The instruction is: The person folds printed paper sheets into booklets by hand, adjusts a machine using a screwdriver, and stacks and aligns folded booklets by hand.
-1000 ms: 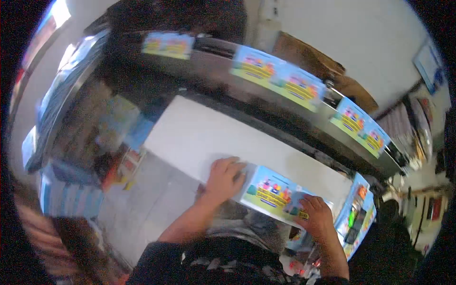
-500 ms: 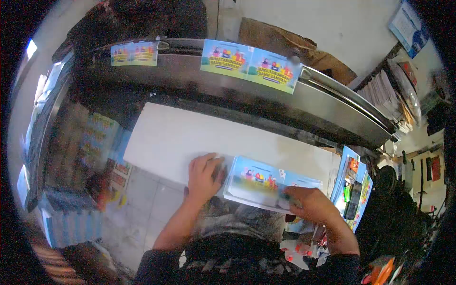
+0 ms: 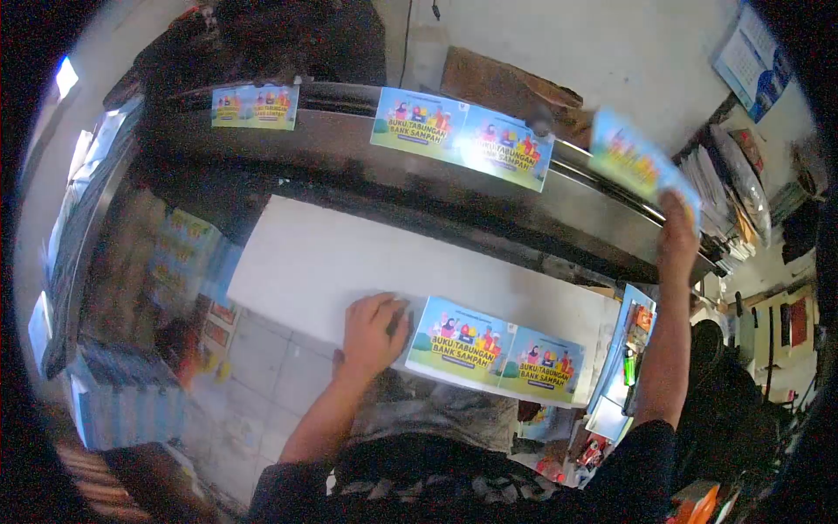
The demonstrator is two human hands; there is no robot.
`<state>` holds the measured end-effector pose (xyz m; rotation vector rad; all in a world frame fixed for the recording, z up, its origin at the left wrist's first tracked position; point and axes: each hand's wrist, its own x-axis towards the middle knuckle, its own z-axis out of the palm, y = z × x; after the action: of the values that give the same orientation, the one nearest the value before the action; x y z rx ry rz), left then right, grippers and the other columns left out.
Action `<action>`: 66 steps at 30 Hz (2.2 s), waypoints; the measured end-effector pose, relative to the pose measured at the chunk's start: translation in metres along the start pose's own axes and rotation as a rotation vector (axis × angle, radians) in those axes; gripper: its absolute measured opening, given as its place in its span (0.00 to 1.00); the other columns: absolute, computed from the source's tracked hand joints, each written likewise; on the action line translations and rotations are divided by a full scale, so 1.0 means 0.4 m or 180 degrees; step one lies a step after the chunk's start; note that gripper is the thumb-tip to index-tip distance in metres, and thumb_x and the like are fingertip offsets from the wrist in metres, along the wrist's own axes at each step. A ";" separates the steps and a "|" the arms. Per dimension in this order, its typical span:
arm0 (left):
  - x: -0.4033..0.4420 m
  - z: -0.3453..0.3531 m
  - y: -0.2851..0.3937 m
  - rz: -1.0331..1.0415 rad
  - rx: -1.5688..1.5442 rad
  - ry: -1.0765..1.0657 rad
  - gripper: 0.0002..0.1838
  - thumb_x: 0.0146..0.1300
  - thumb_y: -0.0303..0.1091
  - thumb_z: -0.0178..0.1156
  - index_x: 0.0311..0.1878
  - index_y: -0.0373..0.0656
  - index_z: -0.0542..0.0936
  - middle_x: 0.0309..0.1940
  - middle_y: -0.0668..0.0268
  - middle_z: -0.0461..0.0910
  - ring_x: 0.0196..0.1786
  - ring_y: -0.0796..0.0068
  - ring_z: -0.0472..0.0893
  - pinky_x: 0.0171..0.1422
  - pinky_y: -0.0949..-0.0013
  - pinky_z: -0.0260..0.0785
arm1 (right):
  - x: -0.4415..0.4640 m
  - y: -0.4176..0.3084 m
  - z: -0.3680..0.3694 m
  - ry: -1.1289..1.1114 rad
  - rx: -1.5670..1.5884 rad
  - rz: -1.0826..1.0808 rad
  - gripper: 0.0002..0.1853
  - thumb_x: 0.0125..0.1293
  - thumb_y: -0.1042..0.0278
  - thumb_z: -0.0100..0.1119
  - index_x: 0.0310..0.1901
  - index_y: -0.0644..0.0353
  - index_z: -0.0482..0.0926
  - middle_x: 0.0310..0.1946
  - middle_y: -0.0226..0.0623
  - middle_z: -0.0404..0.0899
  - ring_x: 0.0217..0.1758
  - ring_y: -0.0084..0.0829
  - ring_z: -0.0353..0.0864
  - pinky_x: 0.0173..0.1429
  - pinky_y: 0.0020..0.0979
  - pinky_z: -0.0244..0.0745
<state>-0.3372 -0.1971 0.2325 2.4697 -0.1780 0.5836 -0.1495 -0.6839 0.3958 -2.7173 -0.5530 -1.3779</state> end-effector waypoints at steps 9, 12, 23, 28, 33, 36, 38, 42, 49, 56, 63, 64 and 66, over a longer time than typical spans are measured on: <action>-0.004 -0.001 0.001 0.0189 0.0017 0.0119 0.13 0.57 0.34 0.64 0.46 0.46 0.82 0.49 0.61 0.77 0.51 0.58 0.76 0.58 0.55 0.65 | -0.206 -0.513 -0.174 -0.3079 0.1384 0.0015 0.26 0.53 0.53 0.72 0.46 0.62 0.76 0.48 0.46 0.78 0.54 0.49 0.76 0.58 0.43 0.73; 0.002 -0.001 -0.005 0.0247 -0.0005 0.0156 0.13 0.56 0.34 0.64 0.46 0.46 0.82 0.48 0.62 0.77 0.50 0.58 0.76 0.57 0.55 0.65 | -0.263 -0.603 -0.219 -0.3812 0.1072 -0.0622 0.35 0.55 0.41 0.66 0.56 0.60 0.74 0.62 0.48 0.68 0.63 0.52 0.69 0.62 0.50 0.70; -0.001 -0.012 0.001 0.0153 -0.0107 0.0228 0.15 0.56 0.36 0.64 0.48 0.47 0.82 0.49 0.62 0.78 0.52 0.59 0.76 0.60 0.55 0.64 | -0.319 -0.630 -0.248 -0.3553 0.1067 -0.0581 0.36 0.51 0.50 0.70 0.59 0.63 0.72 0.60 0.44 0.70 0.61 0.48 0.71 0.63 0.46 0.69; -0.004 0.003 -0.009 0.0159 -0.0072 0.0152 0.14 0.57 0.36 0.64 0.46 0.47 0.82 0.49 0.63 0.78 0.51 0.60 0.76 0.60 0.56 0.64 | -0.305 -0.654 -0.259 -0.3727 0.0708 -0.0375 0.33 0.54 0.53 0.68 0.60 0.61 0.73 0.61 0.42 0.71 0.63 0.46 0.70 0.65 0.45 0.69; 0.010 0.002 -0.008 0.0181 -0.0093 0.0126 0.12 0.57 0.37 0.64 0.45 0.48 0.82 0.48 0.63 0.78 0.51 0.59 0.76 0.59 0.56 0.64 | -0.191 -0.520 -0.236 -0.3845 0.1897 0.0241 0.12 0.60 0.71 0.58 0.44 0.61 0.84 0.42 0.46 0.84 0.43 0.48 0.84 0.54 0.39 0.78; 0.000 -0.003 -0.004 0.0126 -0.0106 0.0100 0.13 0.58 0.35 0.63 0.47 0.46 0.82 0.51 0.60 0.79 0.54 0.57 0.76 0.62 0.55 0.64 | -0.067 -0.340 -0.215 -0.2474 0.1041 0.0702 0.10 0.60 0.72 0.57 0.42 0.63 0.84 0.39 0.51 0.83 0.41 0.46 0.85 0.45 0.38 0.77; -0.001 -0.009 -0.001 0.0040 -0.0115 0.0079 0.13 0.58 0.35 0.62 0.47 0.46 0.83 0.50 0.60 0.79 0.53 0.57 0.76 0.62 0.55 0.64 | 0.022 -0.247 -0.192 -0.0875 0.0315 0.1050 0.14 0.65 0.74 0.54 0.50 0.61 0.82 0.41 0.51 0.84 0.46 0.46 0.85 0.49 0.38 0.78; 0.003 -0.010 0.002 0.0009 -0.0146 0.0065 0.14 0.58 0.36 0.62 0.47 0.45 0.83 0.50 0.60 0.79 0.54 0.58 0.76 0.62 0.54 0.64 | 0.092 -0.078 -0.094 0.0248 -0.0815 -0.0151 0.26 0.63 0.83 0.48 0.62 0.50 0.76 0.64 0.38 0.74 0.68 0.39 0.71 0.68 0.38 0.68; 0.001 -0.001 -0.013 0.0202 -0.0096 0.0333 0.13 0.54 0.34 0.66 0.44 0.47 0.82 0.46 0.62 0.80 0.49 0.58 0.77 0.55 0.56 0.68 | -0.159 -0.077 0.026 -0.1961 0.0287 0.0290 0.22 0.60 0.75 0.57 0.58 0.59 0.75 0.61 0.52 0.72 0.64 0.54 0.70 0.67 0.43 0.66; -0.010 0.015 -0.022 0.0114 -0.0318 0.0197 0.12 0.58 0.38 0.63 0.45 0.46 0.83 0.48 0.61 0.80 0.52 0.58 0.78 0.61 0.53 0.65 | -0.258 -0.611 -0.242 -0.3746 0.0869 -0.0701 0.39 0.49 0.50 0.73 0.61 0.61 0.72 0.65 0.47 0.69 0.66 0.49 0.68 0.69 0.44 0.66; -0.012 -0.001 -0.021 0.0224 -0.0259 0.0352 0.12 0.56 0.37 0.64 0.44 0.46 0.81 0.48 0.62 0.79 0.51 0.60 0.78 0.59 0.54 0.66 | -0.285 -0.617 -0.232 -0.3346 0.1104 -0.0809 0.36 0.50 0.51 0.72 0.58 0.62 0.74 0.61 0.48 0.73 0.61 0.49 0.74 0.64 0.44 0.72; -0.012 0.002 -0.020 0.0231 -0.0244 0.0334 0.12 0.57 0.37 0.64 0.44 0.46 0.81 0.48 0.62 0.79 0.51 0.60 0.78 0.60 0.54 0.66 | -0.262 -0.607 -0.244 -0.3586 0.1364 -0.0575 0.32 0.52 0.54 0.71 0.57 0.60 0.75 0.56 0.49 0.77 0.57 0.49 0.77 0.60 0.44 0.74; -0.015 0.000 -0.020 0.0221 -0.0227 0.0324 0.12 0.57 0.37 0.64 0.44 0.46 0.81 0.48 0.63 0.79 0.51 0.61 0.78 0.60 0.54 0.66 | -0.219 -0.591 -0.246 -0.3828 0.1626 -0.0352 0.28 0.54 0.57 0.69 0.56 0.59 0.76 0.51 0.50 0.80 0.52 0.49 0.80 0.56 0.43 0.76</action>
<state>-0.3404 -0.1907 0.2257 2.3665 -0.2408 0.7183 -0.3518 -0.5078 0.3579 -2.7424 -0.8994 0.5284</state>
